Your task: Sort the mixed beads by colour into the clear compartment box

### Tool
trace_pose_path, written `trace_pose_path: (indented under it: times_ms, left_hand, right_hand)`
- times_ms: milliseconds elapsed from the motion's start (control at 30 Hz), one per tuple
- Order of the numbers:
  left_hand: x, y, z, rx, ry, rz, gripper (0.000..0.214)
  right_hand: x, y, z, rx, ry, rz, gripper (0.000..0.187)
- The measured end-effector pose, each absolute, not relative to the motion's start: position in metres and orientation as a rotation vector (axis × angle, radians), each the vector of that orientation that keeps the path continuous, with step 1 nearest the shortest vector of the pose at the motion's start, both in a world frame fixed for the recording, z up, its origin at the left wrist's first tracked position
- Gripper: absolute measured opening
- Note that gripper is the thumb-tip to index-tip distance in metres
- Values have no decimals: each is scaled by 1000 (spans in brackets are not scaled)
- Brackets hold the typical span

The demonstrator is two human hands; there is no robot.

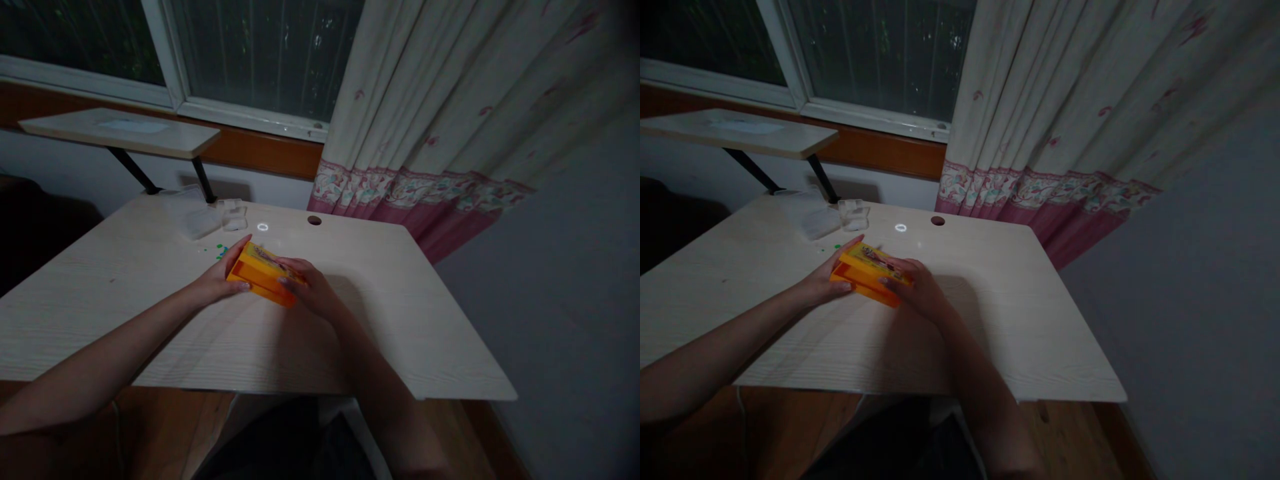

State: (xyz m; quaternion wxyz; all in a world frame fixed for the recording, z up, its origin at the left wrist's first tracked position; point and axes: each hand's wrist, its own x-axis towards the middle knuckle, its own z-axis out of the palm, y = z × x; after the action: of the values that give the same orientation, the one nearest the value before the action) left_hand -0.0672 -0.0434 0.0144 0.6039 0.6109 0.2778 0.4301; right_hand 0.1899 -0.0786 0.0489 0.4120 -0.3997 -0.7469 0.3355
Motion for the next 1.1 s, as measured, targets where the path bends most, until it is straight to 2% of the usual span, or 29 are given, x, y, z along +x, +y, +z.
trace_pose_path:
  times_ms: [133, 267, 367, 433, 567, 700, 867, 933, 1100]
  left_hand:
    - [-66, -44, 14, 1397, 652, 966, 112]
    - [-68, -42, 13, 1377, 557, 931, 105]
    - [-71, -43, 16, 1315, 503, 882, 102]
    - [-73, -44, 21, 1269, 479, 862, 101]
    - [-77, -43, 30, 1147, 473, 850, 94]
    - [-73, -39, 30, 1030, 568, 873, 68]
    - [-57, -43, 23, 840, 672, 750, 39]
    - [-51, -49, 22, 821, 671, 685, 37]
    - [-45, -54, 21, 952, 700, 650, 47]
  right_hand:
    - [193, -79, 48, -1089, -1680, 999, 55]
    - [195, -79, 46, -1212, -1357, 1130, 73]
    - [196, -76, 46, -1299, -1203, 1156, 79]
    - [197, -74, 46, -1303, -1179, 1117, 75]
    - [195, -70, 48, -1245, -1060, 1106, 53]
    - [192, -67, 48, -1109, -786, 1251, 45]
    - [194, -60, 41, -1034, -548, 1180, 41]
    - [195, -58, 38, -1033, -521, 1131, 43]
    - [190, -58, 35, -1005, -557, 1112, 45]
